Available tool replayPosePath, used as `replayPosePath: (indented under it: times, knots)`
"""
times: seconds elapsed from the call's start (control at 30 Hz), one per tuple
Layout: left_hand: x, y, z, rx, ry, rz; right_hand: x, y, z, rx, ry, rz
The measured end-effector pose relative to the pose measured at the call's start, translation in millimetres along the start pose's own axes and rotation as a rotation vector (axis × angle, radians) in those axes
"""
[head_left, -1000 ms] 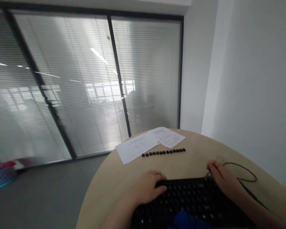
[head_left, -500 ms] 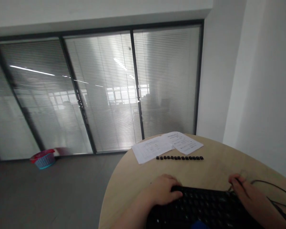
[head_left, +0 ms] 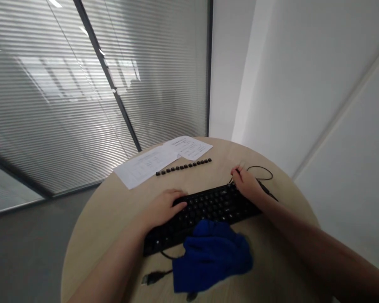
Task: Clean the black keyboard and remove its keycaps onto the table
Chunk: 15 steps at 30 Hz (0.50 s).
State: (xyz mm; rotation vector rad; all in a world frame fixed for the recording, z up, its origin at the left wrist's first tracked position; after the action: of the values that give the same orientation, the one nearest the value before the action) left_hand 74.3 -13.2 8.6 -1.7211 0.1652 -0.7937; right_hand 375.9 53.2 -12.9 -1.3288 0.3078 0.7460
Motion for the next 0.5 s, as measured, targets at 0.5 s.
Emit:
replayPosePath:
  times: [0.5]
  knots:
    - [-1.0,-1.6,0.5,0.0,-0.03,0.031,-8.0,0.4,1.7,-0.043,-0.033,-0.142]
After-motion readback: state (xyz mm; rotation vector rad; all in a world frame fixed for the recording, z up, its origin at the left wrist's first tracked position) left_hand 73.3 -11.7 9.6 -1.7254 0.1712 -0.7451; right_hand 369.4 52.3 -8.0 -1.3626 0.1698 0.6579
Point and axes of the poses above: each hand's wrist, its own z-axis towards the middle knuckle, its own y-axis out of the palm, x = y × z, the point moved 4 cm from there along z, towards the middle knuckle, and after that the axes turned 10 degrees about -x, right-handed, at the moved point
